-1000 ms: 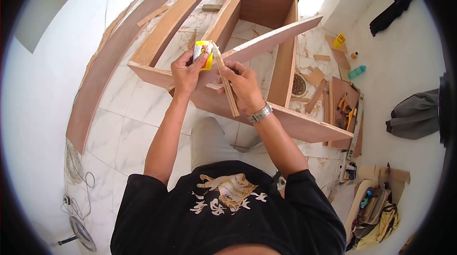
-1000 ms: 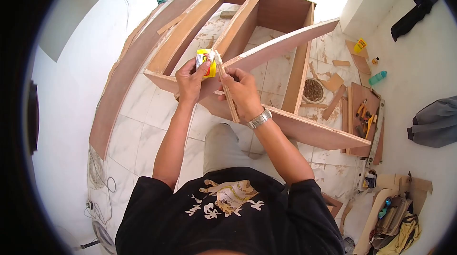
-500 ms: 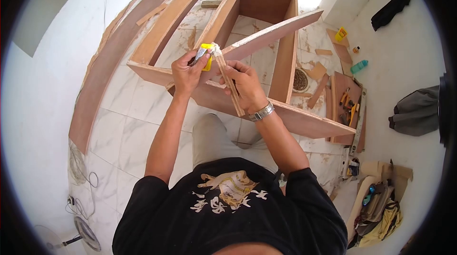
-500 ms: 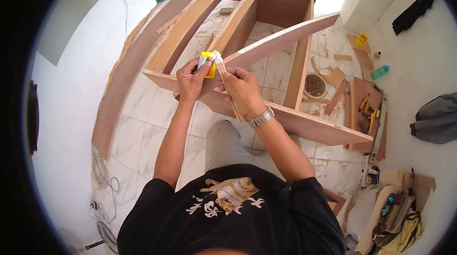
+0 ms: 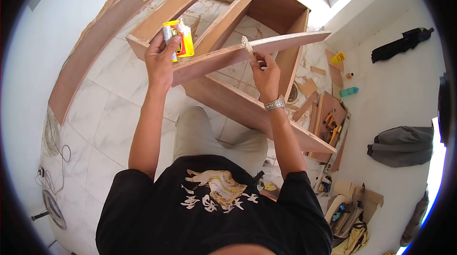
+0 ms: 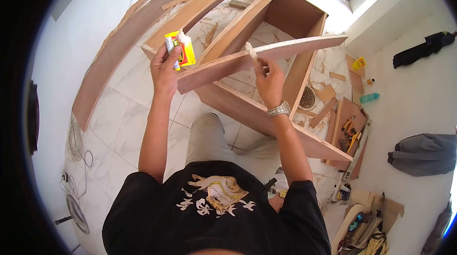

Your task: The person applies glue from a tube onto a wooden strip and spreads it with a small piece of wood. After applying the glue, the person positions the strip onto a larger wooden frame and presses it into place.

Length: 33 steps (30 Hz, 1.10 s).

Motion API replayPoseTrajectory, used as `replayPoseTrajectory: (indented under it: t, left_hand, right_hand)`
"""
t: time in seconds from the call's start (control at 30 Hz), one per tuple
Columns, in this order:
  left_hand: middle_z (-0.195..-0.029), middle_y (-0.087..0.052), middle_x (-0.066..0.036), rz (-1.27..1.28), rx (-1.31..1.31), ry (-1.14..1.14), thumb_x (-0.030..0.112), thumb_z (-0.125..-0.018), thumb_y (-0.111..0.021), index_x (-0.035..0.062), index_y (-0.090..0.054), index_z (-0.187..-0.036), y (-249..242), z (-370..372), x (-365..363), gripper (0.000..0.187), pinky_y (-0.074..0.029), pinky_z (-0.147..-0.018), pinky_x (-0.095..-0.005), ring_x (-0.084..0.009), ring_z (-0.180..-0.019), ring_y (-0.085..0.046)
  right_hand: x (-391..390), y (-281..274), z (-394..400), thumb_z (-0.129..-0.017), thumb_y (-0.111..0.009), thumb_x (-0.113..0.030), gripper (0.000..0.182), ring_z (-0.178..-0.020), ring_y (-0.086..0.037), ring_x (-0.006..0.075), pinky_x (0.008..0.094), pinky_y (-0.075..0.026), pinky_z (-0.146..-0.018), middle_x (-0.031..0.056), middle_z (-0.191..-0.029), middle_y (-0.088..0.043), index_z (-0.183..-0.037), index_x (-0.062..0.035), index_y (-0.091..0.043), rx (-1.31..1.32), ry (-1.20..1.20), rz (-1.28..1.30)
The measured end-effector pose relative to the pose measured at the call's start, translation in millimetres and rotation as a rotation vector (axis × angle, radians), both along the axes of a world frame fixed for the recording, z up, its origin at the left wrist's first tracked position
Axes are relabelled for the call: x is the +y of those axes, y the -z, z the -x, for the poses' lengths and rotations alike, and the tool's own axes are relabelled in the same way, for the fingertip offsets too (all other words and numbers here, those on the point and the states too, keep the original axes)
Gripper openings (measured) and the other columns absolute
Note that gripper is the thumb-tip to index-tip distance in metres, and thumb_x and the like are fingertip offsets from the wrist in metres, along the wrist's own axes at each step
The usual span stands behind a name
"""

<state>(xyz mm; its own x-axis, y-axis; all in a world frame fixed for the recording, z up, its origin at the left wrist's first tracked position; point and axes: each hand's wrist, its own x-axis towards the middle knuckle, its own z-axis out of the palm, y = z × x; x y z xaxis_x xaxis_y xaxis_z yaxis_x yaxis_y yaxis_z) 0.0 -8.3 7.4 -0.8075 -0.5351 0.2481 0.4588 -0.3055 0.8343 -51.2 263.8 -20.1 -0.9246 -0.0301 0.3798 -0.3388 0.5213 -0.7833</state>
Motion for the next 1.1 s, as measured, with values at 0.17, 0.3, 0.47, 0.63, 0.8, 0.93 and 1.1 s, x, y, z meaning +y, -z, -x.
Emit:
replayPoseTrajectory:
  t: [0.17, 0.3, 0.47, 0.63, 0.8, 0.93, 1.1]
  left_hand:
    - [-0.116, -0.069, -0.008, -0.132, -0.004, -0.103, 0.010, -0.095, -0.071, -0.0030, -0.064, -0.128, 26, -26, -30, 0.036, -0.053, -0.089, -0.0269, -0.0105, -0.102, -0.065]
    - [-0.115, -0.069, -0.004, -0.290, 0.013, -0.072, 0.013, -0.097, -0.069, 0.0003, -0.065, -0.124, 41, -44, -42, 0.030, -0.052, -0.094, -0.0290, -0.0119, -0.107, -0.065]
    - [-0.116, -0.069, -0.002, -0.359, 0.009, 0.038, 0.015, -0.098, -0.067, 0.0071, -0.066, -0.121, 65, -72, -43, 0.025, -0.051, -0.097, -0.0316, -0.0122, -0.109, -0.065]
    - [-0.129, -0.067, -0.006, -0.370, 0.003, 0.141, 0.015, -0.100, -0.064, 0.0091, -0.065, -0.126, 93, -86, -40, 0.027, -0.049, -0.101, -0.0336, -0.0154, -0.119, -0.062]
    - [-0.132, -0.065, -0.009, -0.270, -0.024, 0.232, 0.015, -0.098, -0.066, 0.0078, -0.064, -0.128, 88, -93, -30, 0.031, -0.049, -0.102, -0.0324, -0.0151, -0.121, -0.061]
    - [-0.112, -0.072, -0.004, -0.333, -0.031, 0.235, 0.009, -0.093, -0.072, 0.0057, -0.068, -0.121, 97, -89, -30, 0.028, -0.055, -0.089, -0.0294, -0.0117, -0.100, -0.067]
    - [-0.109, -0.073, -0.003, -0.309, -0.037, 0.243, 0.009, -0.093, -0.073, 0.0054, -0.069, -0.118, 100, -89, -35, 0.026, -0.054, -0.086, -0.0275, -0.0106, -0.096, -0.067]
  right_hand:
    - [2, 25, 3, -0.083, -0.072, 0.000, 0.029, -0.076, -0.065, 0.0215, 0.0339, -0.053, -0.070, 0.0119, -0.099, -0.071, -0.112, -0.0024, -0.071, 0.082, 0.003, -0.128]
    - [13, 13, -10, -0.084, -0.071, -0.002, 0.023, -0.075, -0.067, 0.0279, 0.0383, -0.053, -0.069, 0.0143, -0.097, -0.070, -0.107, -0.0034, -0.071, 0.066, -0.018, -0.163]
    - [14, -3, -13, -0.087, -0.070, -0.007, 0.023, -0.074, -0.068, 0.0216, 0.0359, -0.053, -0.069, 0.0138, -0.094, -0.074, -0.109, -0.0011, -0.072, -0.070, 0.016, -0.095]
    - [1, -2, -5, -0.089, -0.069, -0.009, 0.023, -0.072, -0.069, 0.0204, 0.0356, -0.054, -0.069, 0.0149, -0.090, -0.074, -0.109, 0.0009, -0.072, -0.209, 0.043, -0.057]
    - [-15, -5, -24, -0.088, -0.069, -0.008, 0.022, -0.071, -0.068, 0.0231, 0.0370, -0.053, -0.067, 0.0165, -0.092, -0.073, -0.108, 0.0015, -0.071, -0.088, -0.025, -0.156]
    - [-18, -18, -29, -0.087, -0.069, -0.007, 0.022, -0.071, -0.067, 0.0260, 0.0386, -0.053, -0.068, 0.0174, -0.093, -0.071, -0.107, 0.0018, -0.071, -0.088, -0.059, -0.157]
    - [-21, -10, -28, -0.086, -0.068, -0.006, 0.021, -0.079, -0.067, 0.0314, 0.0409, -0.053, -0.071, 0.0181, -0.095, -0.068, -0.106, -0.0008, -0.070, -0.051, -0.028, -0.221]
